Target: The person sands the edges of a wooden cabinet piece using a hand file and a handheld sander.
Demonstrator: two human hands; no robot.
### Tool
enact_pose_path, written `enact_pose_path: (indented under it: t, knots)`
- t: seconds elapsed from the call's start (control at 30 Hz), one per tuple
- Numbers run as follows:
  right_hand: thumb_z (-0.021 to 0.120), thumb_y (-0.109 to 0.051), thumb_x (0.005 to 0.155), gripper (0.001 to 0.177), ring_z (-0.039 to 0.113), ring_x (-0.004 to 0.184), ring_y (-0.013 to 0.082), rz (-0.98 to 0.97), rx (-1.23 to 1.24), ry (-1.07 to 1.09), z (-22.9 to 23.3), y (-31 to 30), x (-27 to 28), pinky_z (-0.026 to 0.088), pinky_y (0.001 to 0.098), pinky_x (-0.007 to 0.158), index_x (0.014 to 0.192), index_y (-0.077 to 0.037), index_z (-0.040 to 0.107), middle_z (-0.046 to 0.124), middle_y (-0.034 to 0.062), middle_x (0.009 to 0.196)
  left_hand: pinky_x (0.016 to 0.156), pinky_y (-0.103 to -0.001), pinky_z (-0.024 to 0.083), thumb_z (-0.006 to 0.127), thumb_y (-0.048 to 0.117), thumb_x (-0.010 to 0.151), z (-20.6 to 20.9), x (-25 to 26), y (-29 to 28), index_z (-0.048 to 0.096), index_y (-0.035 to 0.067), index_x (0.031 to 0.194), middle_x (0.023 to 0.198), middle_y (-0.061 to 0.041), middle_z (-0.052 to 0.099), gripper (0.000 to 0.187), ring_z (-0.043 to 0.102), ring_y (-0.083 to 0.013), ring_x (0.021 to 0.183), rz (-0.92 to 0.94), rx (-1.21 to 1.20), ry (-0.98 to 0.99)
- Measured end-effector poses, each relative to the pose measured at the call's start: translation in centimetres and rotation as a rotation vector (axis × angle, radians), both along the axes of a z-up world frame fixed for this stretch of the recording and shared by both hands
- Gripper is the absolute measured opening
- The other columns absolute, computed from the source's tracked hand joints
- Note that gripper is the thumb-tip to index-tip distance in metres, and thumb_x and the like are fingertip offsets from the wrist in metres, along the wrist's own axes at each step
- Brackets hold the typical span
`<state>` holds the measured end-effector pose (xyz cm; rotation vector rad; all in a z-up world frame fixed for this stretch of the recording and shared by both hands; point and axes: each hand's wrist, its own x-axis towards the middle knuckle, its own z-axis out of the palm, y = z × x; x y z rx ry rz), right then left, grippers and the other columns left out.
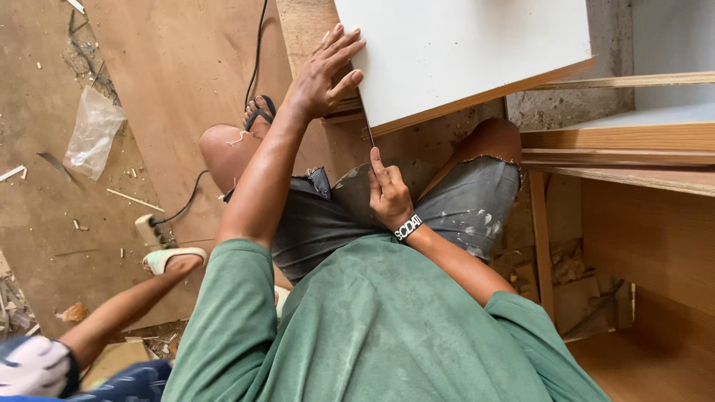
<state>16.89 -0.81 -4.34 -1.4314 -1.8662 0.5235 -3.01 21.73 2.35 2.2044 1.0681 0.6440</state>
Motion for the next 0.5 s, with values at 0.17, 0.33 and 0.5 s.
enact_pose_path:
  t: [0.17,0.33,0.5]
  knots:
    - [0.057,-0.006,0.107,0.058,0.049,0.074,0.0244,0.019,-0.03,0.024,0.5,-0.04,-0.07,0.052,0.0386,0.072,0.161,-0.014,0.037,0.049,0.0074,0.085,0.128,-0.057,0.014,0.037,0.058,0.109,-0.55,-0.15,0.31,0.043,0.011,0.157,0.164,-0.015,0.036,0.067,0.02,-0.035,0.156,-0.013,0.003,0.01]
    - [0.058,-0.007,0.108,0.059,0.05,0.075,0.0242,0.015,-0.019,0.009,0.3,-0.08,-0.01,0.052,0.0396,0.068,0.162,-0.016,0.036,0.049,0.0071,0.085,0.128,-0.054,0.019,0.044,0.051,0.111,-0.68,-0.2,0.13,0.05,0.007,0.154,0.161,-0.016,0.042,0.062,0.024,-0.0354,0.154,-0.006,0.043,-0.036]
    - [0.058,-0.006,0.108,0.059,0.05,0.075,0.0244,0.023,-0.007,0.02,0.34,-0.08,0.04,0.052,0.0396,0.072,0.161,-0.014,0.036,0.05,0.0077,0.085,0.129,-0.054,0.018,0.041,0.05,0.113,-0.74,-0.22,0.06,0.048,0.006,0.156,0.163,-0.016,0.039,0.062,0.021,-0.036,0.155,-0.028,0.057,-0.038]
